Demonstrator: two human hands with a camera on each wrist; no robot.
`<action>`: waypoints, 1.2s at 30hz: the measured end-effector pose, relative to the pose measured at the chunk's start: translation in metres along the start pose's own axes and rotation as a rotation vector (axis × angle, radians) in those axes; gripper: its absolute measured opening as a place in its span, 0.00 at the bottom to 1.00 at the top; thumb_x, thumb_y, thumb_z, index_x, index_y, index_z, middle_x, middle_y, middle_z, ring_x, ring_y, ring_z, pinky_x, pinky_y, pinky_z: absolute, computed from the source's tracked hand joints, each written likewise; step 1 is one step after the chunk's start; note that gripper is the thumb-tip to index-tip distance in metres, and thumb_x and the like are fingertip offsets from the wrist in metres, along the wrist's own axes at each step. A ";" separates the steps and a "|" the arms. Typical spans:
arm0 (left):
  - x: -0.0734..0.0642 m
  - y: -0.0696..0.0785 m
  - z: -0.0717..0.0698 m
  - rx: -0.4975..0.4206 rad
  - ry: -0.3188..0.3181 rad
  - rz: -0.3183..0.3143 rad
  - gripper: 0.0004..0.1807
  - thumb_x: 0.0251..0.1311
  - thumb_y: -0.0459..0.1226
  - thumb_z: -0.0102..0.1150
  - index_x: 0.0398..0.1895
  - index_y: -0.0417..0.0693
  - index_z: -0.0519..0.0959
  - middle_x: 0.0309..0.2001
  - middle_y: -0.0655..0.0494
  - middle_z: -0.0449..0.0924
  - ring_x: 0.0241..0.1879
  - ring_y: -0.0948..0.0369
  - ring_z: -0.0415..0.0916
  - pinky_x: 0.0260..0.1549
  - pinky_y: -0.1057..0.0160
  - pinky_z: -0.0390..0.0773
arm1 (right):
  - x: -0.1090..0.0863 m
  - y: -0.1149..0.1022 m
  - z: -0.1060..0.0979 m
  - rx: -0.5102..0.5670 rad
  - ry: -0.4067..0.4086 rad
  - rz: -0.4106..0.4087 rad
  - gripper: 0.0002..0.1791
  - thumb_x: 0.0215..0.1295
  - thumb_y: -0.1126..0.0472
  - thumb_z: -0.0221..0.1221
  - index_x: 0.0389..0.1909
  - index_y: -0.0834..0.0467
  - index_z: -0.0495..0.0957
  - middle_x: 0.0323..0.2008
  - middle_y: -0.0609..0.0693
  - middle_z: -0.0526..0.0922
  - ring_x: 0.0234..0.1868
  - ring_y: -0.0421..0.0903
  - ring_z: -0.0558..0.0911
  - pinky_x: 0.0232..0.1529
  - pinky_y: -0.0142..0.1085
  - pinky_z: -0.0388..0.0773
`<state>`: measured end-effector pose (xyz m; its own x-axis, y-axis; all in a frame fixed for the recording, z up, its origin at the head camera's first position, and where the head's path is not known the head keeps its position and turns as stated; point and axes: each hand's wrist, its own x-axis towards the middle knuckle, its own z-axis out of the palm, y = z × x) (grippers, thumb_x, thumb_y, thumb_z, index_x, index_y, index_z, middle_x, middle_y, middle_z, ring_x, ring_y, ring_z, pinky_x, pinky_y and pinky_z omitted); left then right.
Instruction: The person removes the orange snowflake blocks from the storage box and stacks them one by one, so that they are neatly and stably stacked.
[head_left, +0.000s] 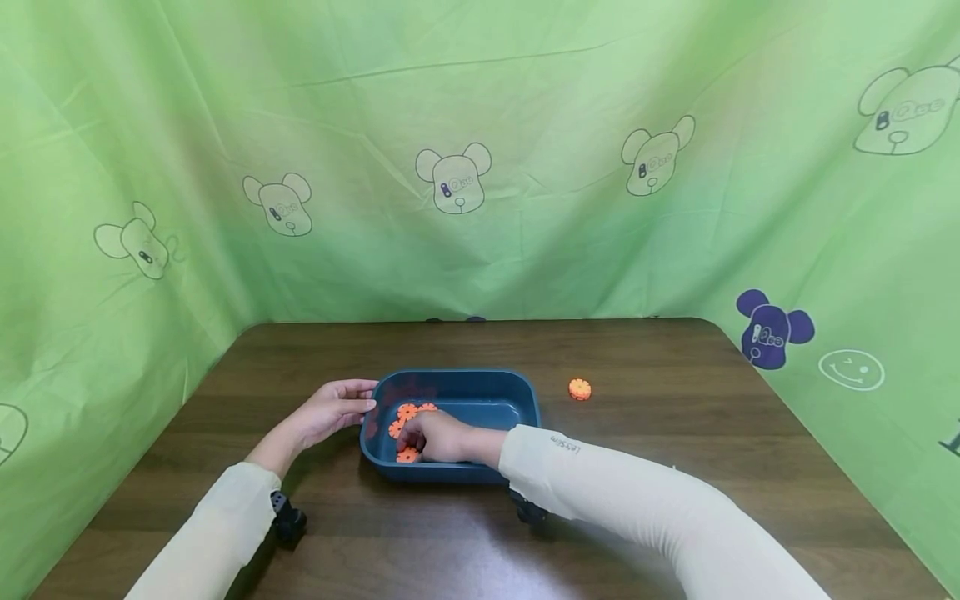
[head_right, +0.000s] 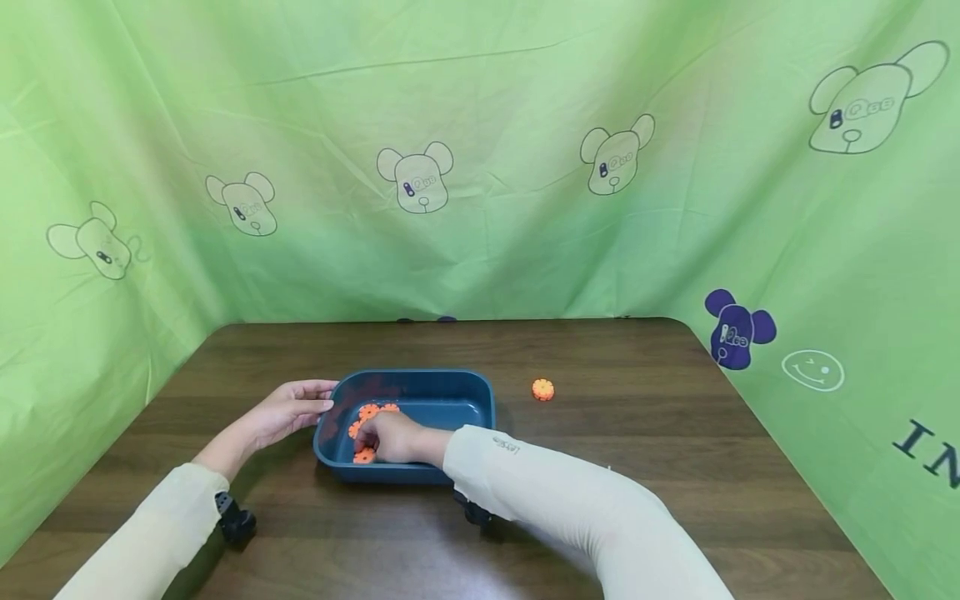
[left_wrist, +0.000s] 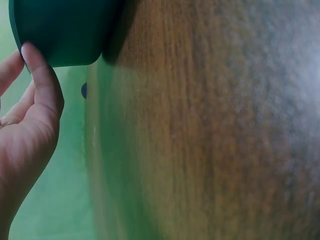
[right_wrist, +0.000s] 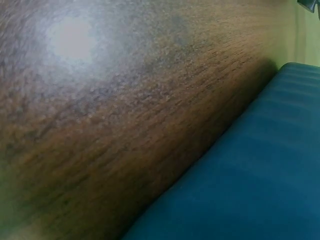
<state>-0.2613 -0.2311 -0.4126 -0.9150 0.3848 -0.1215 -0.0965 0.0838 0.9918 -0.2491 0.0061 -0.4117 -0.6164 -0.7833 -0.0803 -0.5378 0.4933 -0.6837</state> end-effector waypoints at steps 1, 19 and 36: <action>0.000 0.000 0.000 0.002 -0.002 0.002 0.29 0.67 0.31 0.55 0.67 0.25 0.61 0.56 0.40 0.75 0.44 0.62 0.79 0.43 0.64 0.79 | -0.001 -0.001 0.000 -0.005 0.003 0.002 0.14 0.56 0.79 0.62 0.40 0.62 0.82 0.35 0.48 0.81 0.32 0.37 0.75 0.39 0.28 0.75; -0.001 0.002 0.002 0.012 0.003 -0.019 0.30 0.67 0.31 0.56 0.67 0.25 0.60 0.59 0.37 0.73 0.46 0.60 0.79 0.44 0.64 0.79 | -0.002 0.002 -0.002 -0.015 0.030 0.071 0.13 0.59 0.68 0.67 0.45 0.58 0.82 0.31 0.44 0.78 0.32 0.37 0.75 0.39 0.29 0.74; -0.001 0.003 0.000 0.008 -0.008 -0.018 0.29 0.67 0.31 0.56 0.67 0.25 0.61 0.58 0.38 0.74 0.45 0.61 0.78 0.43 0.64 0.79 | -0.004 -0.003 -0.006 -0.099 -0.007 0.007 0.15 0.60 0.71 0.64 0.48 0.57 0.83 0.37 0.46 0.82 0.36 0.40 0.76 0.44 0.31 0.74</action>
<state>-0.2607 -0.2308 -0.4093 -0.9098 0.3907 -0.1400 -0.1099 0.0984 0.9891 -0.2485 0.0105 -0.4047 -0.6165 -0.7821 -0.0908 -0.5877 0.5338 -0.6081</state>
